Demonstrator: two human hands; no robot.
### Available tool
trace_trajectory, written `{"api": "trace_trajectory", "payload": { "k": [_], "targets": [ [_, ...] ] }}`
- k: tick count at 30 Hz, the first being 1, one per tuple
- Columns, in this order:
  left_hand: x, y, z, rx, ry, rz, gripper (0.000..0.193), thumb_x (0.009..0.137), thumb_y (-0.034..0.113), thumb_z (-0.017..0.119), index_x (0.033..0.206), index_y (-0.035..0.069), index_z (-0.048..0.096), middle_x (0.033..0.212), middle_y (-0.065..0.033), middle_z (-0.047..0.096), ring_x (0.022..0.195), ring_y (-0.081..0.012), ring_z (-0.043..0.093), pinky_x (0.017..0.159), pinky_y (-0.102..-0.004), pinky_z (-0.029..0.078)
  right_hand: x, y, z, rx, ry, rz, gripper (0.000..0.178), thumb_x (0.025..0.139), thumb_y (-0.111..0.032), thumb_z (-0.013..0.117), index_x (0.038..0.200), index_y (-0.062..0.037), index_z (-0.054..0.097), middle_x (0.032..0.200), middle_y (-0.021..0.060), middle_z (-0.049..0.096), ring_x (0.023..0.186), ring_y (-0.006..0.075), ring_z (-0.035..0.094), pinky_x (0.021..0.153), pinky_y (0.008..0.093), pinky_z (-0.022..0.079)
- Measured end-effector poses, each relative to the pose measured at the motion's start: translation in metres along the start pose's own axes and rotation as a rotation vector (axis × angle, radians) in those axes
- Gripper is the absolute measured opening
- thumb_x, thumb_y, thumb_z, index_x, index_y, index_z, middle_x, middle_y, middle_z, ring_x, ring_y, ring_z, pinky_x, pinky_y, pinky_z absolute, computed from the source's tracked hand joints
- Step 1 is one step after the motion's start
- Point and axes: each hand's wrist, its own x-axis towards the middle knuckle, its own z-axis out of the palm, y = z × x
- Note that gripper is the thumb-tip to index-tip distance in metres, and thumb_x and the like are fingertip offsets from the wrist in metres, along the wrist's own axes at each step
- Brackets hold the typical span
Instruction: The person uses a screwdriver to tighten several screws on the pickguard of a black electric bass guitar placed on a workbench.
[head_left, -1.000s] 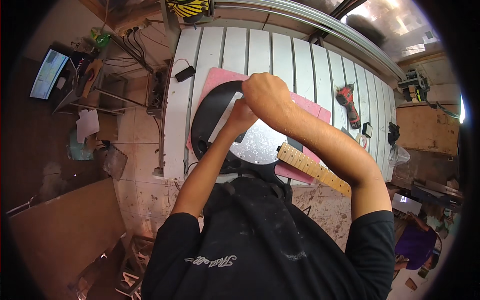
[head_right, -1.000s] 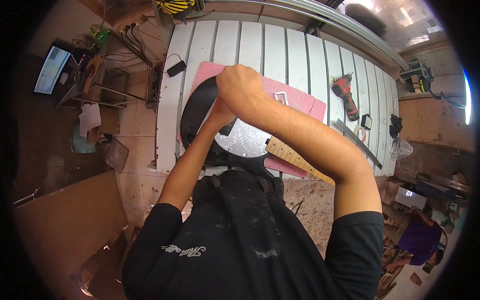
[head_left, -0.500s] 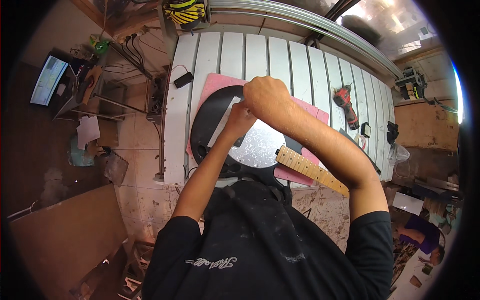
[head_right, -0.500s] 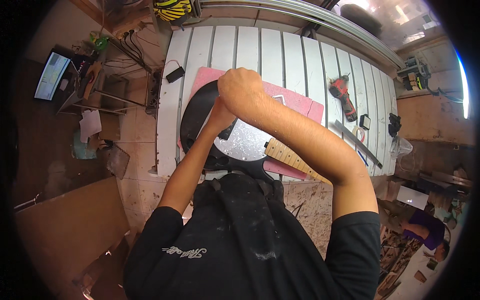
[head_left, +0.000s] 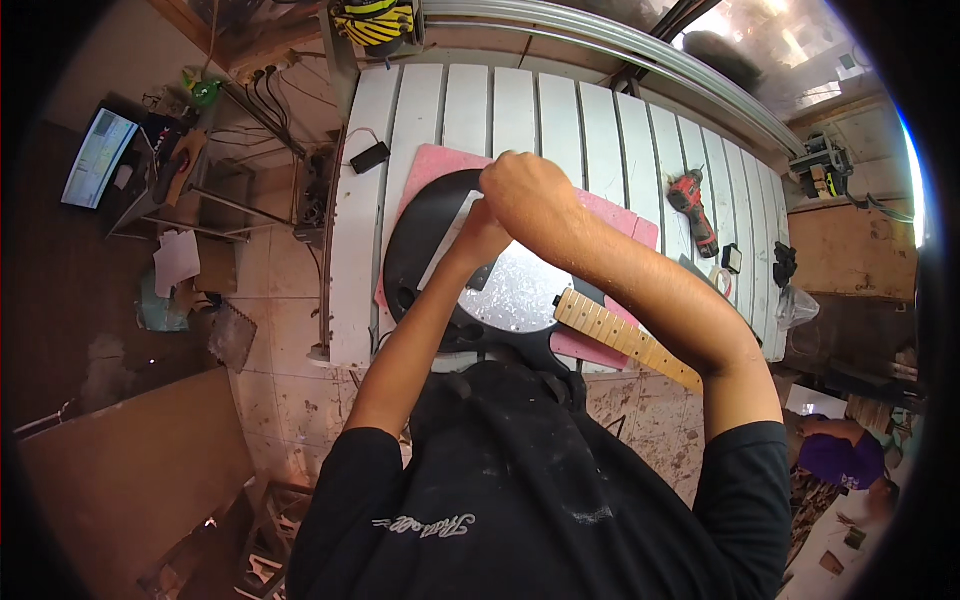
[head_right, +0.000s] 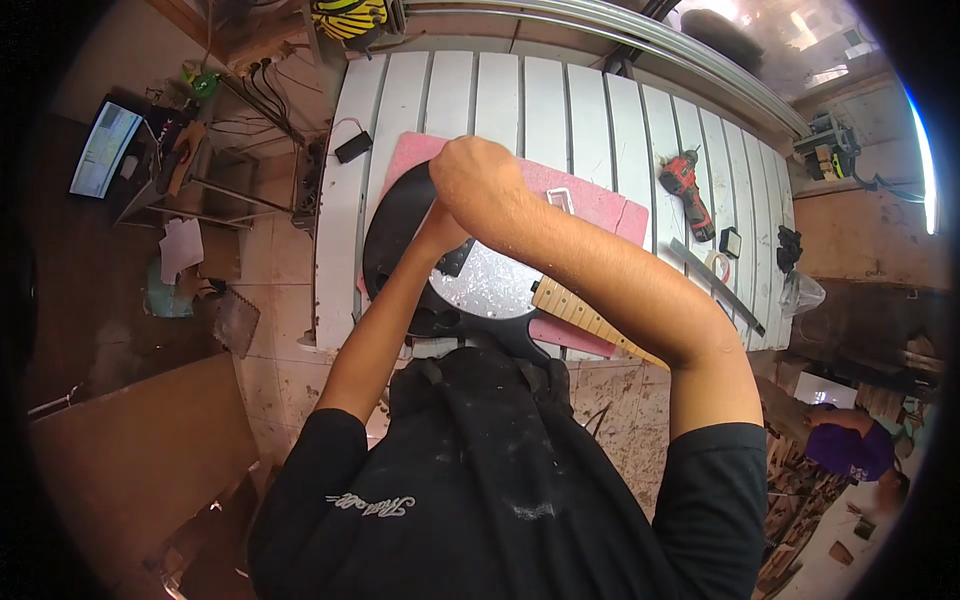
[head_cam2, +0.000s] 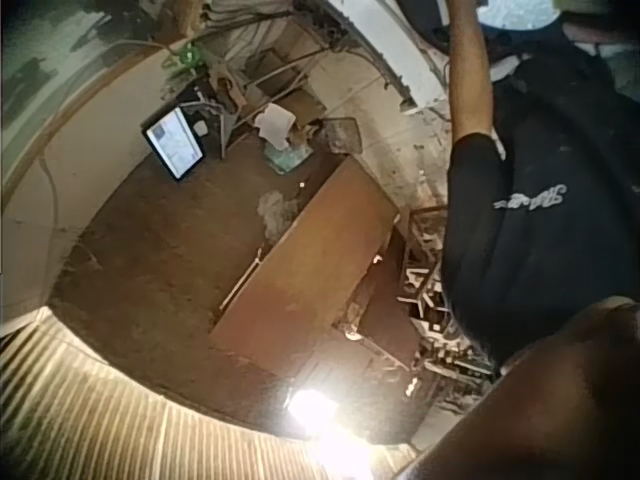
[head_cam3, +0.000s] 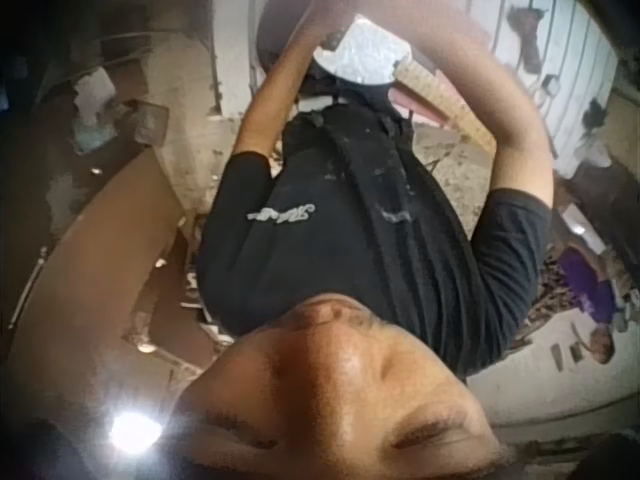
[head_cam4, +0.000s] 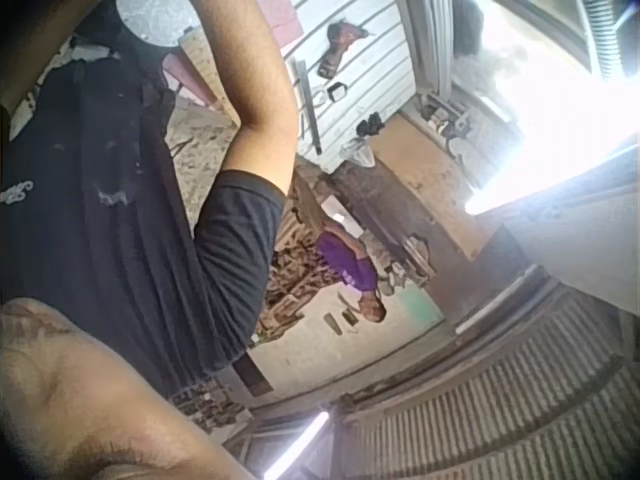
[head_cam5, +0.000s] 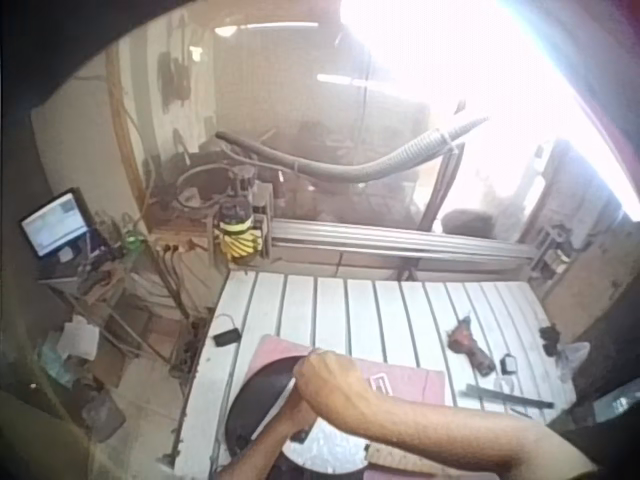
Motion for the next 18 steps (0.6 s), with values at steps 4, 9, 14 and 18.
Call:
{"api": "trace_trajectory", "payload": {
  "k": [4,9,14,18],
  "targets": [
    [0.006,0.016,-0.002,0.054,-0.1,-0.167,0.024,0.086,0.017,0.064,0.101,-0.002,0.064,0.092,-0.0199,0.07,0.096,-0.031,0.068,0.078,-0.0385,0.051,0.001,0.008,0.001,0.072,-0.039,0.172,0.009,0.071,-0.007,0.069,0.077,-0.0001,0.071,0.078,0.0161,0.069,0.076,0.0318,0.071,0.064,0.0371,0.058],
    [0.005,-0.001,0.0,-0.052,-0.03,-0.049,0.024,0.085,0.016,0.065,0.102,-0.001,0.065,0.094,-0.0188,0.071,0.098,-0.031,0.068,0.078,-0.0386,0.052,0.004,0.008,-0.001,0.033,0.03,-0.057,0.008,0.072,-0.008,0.067,0.076,-0.0021,0.072,0.076,0.016,0.069,0.076,0.0314,0.071,0.064,0.0381,0.058],
    [0.002,0.017,-0.003,0.019,-0.068,-0.095,0.027,0.086,0.019,0.065,0.105,0.0,0.064,0.103,-0.0195,0.07,0.103,-0.0316,0.067,0.081,-0.0393,0.051,-0.001,0.002,0.0,0.01,-0.024,0.098,0.009,0.073,-0.007,0.066,0.077,-0.003,0.073,0.076,0.0161,0.069,0.076,0.0311,0.071,0.064,0.0381,0.058],
    [-0.003,0.013,-0.002,0.047,-0.01,-0.075,0.029,0.086,0.021,0.065,0.106,0.0,0.064,0.106,-0.0206,0.069,0.105,-0.0321,0.066,0.081,-0.0393,0.051,0.005,-0.003,0.001,-0.008,-0.126,0.034,0.01,0.074,-0.009,0.066,0.076,-0.0018,0.072,0.076,0.0172,0.069,0.075,0.0318,0.071,0.064,0.038,0.058]
  ]
}}
